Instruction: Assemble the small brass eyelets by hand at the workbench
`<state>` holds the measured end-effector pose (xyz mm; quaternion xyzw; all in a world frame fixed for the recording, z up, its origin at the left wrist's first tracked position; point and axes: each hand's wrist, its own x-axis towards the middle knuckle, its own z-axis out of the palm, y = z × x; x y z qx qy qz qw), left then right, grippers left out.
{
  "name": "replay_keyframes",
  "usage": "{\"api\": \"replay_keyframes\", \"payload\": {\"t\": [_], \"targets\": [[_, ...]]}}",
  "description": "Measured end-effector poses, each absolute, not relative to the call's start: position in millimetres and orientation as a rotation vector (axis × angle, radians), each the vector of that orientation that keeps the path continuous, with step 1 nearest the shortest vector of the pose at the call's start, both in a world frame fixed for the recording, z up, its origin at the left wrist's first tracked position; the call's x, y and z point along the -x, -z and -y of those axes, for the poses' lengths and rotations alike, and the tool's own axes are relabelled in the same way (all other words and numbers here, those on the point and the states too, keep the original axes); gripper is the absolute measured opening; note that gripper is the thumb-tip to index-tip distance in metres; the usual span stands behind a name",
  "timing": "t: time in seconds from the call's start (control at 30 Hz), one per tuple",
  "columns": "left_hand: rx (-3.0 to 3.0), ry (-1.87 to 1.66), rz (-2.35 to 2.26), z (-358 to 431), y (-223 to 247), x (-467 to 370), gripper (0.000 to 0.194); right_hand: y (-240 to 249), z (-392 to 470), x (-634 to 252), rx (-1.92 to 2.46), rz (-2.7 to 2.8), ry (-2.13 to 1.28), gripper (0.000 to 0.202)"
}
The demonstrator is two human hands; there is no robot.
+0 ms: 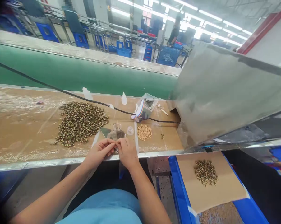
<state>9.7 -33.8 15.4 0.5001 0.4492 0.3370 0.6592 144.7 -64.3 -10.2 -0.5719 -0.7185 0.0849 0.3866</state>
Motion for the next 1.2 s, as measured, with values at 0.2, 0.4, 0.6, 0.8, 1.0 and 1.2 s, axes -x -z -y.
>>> {"api": "replay_keyframes", "payload": {"t": [0.2,0.4,0.6,0.8,1.0,1.2], "targets": [[-1.09,-0.782,-0.993,34.2,-19.7,-9.8,0.035,11.2,63.3,-143.4,1.439,1.805,-0.205,0.025],[-1.088,-0.769,-0.982,33.0,-17.3,-9.2,0.033,13.2,63.1,-143.6,1.467,1.801,-0.216,0.023],[-1.103,-0.803,-0.987,33.0,-15.6,-8.2,0.03,13.9,62.1,-143.7,1.441,1.791,-0.238,0.021],[-1.076,-0.802,-0.949,31.0,-12.6,-8.4,0.027,19.5,60.4,-146.7,1.426,1.747,-0.261,0.02],[-1.047,-0.836,-0.922,28.7,-2.4,-8.6,0.025,21.0,59.1,-146.9,1.48,1.746,-0.273,0.022],[-1.028,-0.865,-0.878,29.2,0.1,-8.4,0.022,19.5,60.3,-146.7,1.455,1.74,-0.291,0.02]]}}
